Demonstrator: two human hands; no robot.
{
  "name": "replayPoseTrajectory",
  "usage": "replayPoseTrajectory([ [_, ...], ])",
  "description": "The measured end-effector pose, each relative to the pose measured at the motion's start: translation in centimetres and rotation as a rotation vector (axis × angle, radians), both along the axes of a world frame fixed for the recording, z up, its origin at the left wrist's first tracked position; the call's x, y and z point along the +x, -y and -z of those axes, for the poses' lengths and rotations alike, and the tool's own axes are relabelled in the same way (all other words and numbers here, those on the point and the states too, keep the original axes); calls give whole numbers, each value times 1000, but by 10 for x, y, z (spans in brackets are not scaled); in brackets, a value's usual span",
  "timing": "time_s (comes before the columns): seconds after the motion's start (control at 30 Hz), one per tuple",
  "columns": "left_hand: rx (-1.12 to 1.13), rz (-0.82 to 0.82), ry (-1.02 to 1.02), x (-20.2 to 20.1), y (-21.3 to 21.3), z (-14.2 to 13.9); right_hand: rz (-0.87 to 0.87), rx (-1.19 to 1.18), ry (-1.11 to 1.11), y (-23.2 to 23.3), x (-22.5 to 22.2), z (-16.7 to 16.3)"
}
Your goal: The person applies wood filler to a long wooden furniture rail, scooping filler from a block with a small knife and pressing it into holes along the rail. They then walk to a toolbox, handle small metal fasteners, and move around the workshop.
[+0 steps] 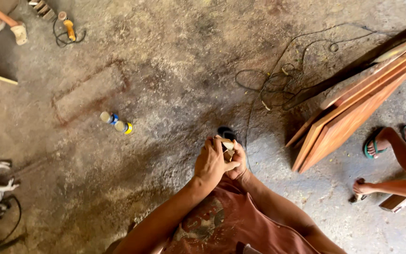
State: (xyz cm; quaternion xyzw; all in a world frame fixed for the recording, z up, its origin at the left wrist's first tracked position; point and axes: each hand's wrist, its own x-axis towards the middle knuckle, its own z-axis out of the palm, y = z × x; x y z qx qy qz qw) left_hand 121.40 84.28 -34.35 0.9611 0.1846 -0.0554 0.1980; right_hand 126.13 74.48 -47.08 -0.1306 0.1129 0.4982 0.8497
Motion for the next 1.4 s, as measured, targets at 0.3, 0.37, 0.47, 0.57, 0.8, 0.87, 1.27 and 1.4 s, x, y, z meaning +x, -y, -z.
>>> replayPoseTrajectory([
  [0.3,-139,153,-29,117,-69,54,269,-88,-9,25,97,83],
  [0.37,-180,154,-31,129,-91,63,350,-219,-175,40,115,97],
  [0.47,-213,124,-88,140,-115,70,430,-309,-264,45,135,129],
  [0.57,-192,81,-114,152,-128,67,525,-227,-388,18,183,142],
  [0.8,-199,-82,119,171,-173,31,1027,-110,436,-74,680,-70],
  [0.87,-253,-187,86,163,-183,19,1069,-87,569,-88,794,-125],
  [1.27,-242,-453,403,128,-186,5,424,-25,661,-274,528,-59],
  [1.4,0,-715,439,62,-159,-3,-448,-596,474,-292,218,-13],
])
